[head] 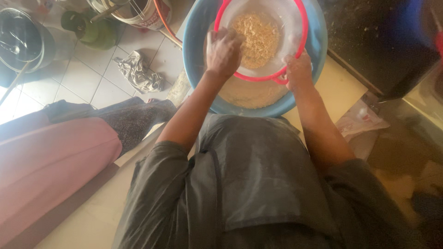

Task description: The person sifts flour through a red-rimmed sieve into a blue bowl, using their hand to press the flour through the mesh.

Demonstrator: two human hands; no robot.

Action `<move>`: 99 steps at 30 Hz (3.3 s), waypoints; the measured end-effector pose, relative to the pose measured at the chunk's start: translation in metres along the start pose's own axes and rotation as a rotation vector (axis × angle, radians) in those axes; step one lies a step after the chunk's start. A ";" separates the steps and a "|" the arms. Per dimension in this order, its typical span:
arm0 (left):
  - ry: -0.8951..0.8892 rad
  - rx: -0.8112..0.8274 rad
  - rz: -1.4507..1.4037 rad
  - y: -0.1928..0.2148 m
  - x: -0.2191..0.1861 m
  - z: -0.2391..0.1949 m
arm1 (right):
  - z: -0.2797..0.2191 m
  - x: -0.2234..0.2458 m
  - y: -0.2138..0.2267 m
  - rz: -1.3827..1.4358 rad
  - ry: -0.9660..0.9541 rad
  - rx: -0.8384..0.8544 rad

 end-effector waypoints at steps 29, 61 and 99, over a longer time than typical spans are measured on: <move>-0.139 0.267 0.047 -0.053 0.002 0.035 | -0.016 0.019 -0.018 -0.014 0.015 0.028; 1.017 -0.274 -0.909 -0.034 0.079 -0.021 | -0.014 -0.024 -0.003 -0.019 0.063 0.105; 0.362 -0.068 -0.270 -0.030 0.074 0.030 | 0.088 0.091 0.097 -0.103 0.600 -0.444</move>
Point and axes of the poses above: each hand's wrist, its own z-axis towards the middle knuckle, its own y-axis out of the back of the hand, x = y × z, the point moved 2 cm from there along z, towards the middle knuckle, and after that the axes turned 6 degrees about -x, right-handed, at the moved point
